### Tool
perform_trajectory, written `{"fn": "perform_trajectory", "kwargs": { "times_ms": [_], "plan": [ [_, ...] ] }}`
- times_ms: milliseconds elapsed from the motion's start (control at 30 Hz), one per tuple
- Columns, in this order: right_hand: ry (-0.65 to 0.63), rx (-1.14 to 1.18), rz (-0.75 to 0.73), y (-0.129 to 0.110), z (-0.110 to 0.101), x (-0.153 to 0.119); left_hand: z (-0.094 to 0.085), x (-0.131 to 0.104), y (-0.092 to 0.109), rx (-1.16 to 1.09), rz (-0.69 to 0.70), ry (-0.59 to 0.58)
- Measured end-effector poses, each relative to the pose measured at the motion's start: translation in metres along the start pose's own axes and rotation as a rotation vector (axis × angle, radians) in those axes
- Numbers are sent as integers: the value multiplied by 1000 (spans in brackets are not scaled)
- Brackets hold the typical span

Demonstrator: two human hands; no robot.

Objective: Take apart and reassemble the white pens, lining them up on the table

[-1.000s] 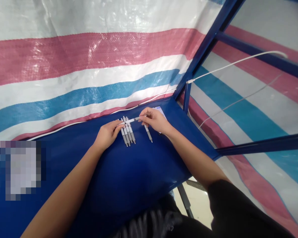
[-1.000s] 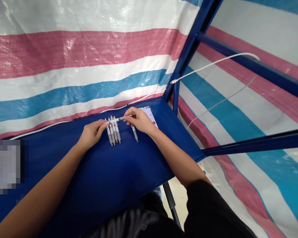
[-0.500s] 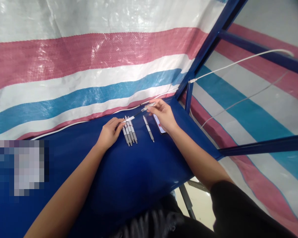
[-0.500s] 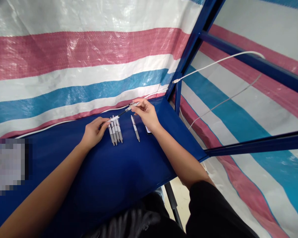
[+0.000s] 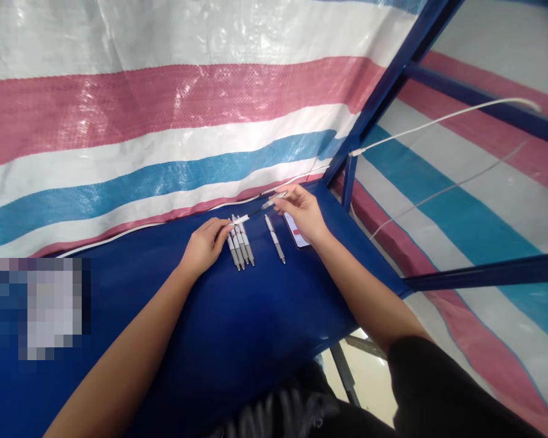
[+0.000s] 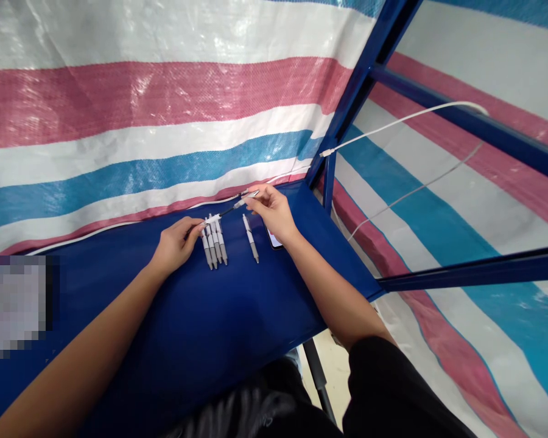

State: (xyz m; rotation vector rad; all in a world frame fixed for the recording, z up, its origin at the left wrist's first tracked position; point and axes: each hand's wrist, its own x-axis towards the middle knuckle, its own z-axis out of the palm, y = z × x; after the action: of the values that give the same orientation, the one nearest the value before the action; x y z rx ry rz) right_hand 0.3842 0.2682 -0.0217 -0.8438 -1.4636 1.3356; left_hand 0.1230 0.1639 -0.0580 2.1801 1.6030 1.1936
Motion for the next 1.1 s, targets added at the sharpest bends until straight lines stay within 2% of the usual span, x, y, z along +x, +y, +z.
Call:
{"fn": "perform_trajectory", "kwargs": {
  "times_ms": [167, 300, 433, 600, 733, 900, 967, 1100],
  "plan": [
    [-221, -18, 65, 1, 14, -11, 0, -1, 1, -5, 22, -4],
    [-241, -44, 82, 0, 15, -12, -1, -1, 2, 13, 53, 7],
    [-295, -206, 101, -4, 10, -13, -2, 0, 1, -6, 36, 16],
    [-318, -272, -30, -3, 5, -13, -1, 2, 0, -154, -57, 22],
    [-375, -290, -148, 1, 0, -10, -4, 5, 1, -293, -195, -84],
    [-438, -195, -177, 2, -1, -8, -9, 10, -3, -404, -270, -172],
    [-443, -227, -125, 0, 0, -9, -8, 10, -5, -462, -284, -147],
    [-410, -545, -54, -7, 2, -13, -2, 6, -9, -502, -299, -20]
  ]
}}
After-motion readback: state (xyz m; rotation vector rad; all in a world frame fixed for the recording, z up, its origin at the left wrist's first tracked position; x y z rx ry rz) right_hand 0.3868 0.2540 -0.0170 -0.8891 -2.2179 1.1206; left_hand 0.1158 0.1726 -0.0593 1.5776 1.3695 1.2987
